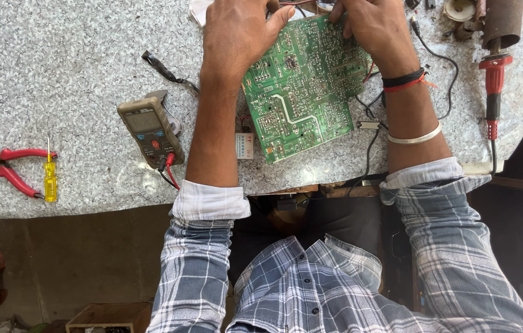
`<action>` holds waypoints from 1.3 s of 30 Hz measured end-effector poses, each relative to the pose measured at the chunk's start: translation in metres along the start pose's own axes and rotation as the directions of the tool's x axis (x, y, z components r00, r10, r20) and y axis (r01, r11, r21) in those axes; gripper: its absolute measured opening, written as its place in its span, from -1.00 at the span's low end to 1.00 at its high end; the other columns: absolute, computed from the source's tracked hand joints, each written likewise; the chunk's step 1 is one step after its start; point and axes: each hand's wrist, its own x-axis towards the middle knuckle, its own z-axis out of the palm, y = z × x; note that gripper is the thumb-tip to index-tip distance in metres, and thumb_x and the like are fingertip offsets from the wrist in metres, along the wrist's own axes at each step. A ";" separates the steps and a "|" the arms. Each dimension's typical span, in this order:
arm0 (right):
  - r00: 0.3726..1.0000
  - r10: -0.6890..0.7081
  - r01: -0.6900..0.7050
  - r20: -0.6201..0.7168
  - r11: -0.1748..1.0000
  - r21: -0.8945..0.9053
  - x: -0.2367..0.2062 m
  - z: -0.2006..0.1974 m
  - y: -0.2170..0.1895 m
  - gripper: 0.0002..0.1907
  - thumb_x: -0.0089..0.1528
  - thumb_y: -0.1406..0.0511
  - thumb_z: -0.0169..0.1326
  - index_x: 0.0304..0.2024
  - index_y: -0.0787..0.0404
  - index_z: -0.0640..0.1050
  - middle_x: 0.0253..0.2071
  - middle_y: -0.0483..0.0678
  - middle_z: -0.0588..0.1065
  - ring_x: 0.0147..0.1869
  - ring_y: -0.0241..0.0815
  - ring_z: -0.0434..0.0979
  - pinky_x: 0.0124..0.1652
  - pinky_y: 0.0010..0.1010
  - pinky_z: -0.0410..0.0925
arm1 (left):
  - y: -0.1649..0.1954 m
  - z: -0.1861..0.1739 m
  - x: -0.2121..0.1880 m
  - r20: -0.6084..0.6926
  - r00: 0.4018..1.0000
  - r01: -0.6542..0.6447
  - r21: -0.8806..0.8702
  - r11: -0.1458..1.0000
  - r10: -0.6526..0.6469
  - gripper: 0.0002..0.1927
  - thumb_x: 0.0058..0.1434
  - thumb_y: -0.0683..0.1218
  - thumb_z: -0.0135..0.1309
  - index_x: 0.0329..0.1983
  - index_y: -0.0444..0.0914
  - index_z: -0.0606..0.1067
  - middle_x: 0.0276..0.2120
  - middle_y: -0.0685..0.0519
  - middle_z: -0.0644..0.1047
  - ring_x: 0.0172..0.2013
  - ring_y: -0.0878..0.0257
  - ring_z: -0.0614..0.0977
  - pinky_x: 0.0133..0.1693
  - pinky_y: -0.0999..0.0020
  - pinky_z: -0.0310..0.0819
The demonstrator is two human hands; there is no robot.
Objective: The person uses a multimeter to test points on a green circuit board, then uses a soldering iron to reflow or repair solder joints. The person also briefly handles a small cylindrical component and a magnifying glass.
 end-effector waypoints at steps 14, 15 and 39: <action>0.989 -0.135 0.118 0.055 0.963 0.242 -0.001 -0.019 0.025 -0.48 0.58 0.04 -0.28 0.05 0.33 0.53 -0.07 0.04 0.60 -0.19 -0.23 0.63 -0.19 -0.44 0.49 | 0.004 0.002 0.006 -0.062 0.996 -0.065 -0.027 0.998 0.063 -0.62 0.25 0.21 0.25 -0.33 -0.19 0.68 -0.52 0.09 0.67 -0.53 0.20 0.67 -0.40 0.15 0.56; 0.989 -0.134 0.116 0.055 0.960 0.253 -0.001 -0.018 0.028 -0.46 0.60 0.02 -0.26 0.05 0.34 0.53 -0.06 0.05 0.59 -0.18 -0.21 0.64 -0.19 -0.45 0.50 | 0.005 0.001 0.005 -0.038 0.998 -0.042 -0.019 0.999 0.042 -0.61 0.25 0.22 0.25 -0.33 -0.19 0.68 -0.53 0.07 0.66 -0.54 0.20 0.66 -0.40 0.16 0.57; 0.992 -0.114 0.093 0.044 0.939 0.332 -0.001 -0.012 0.027 -0.57 0.63 0.11 -0.14 0.10 0.40 0.50 -0.04 0.11 0.57 0.07 -0.08 0.67 0.07 -0.37 0.56 | 0.008 -0.014 0.005 0.012 1.000 -0.010 0.017 1.000 0.010 -0.58 0.24 0.25 0.26 -0.34 -0.20 0.69 -0.56 0.03 0.64 -0.54 0.18 0.67 -0.38 0.17 0.58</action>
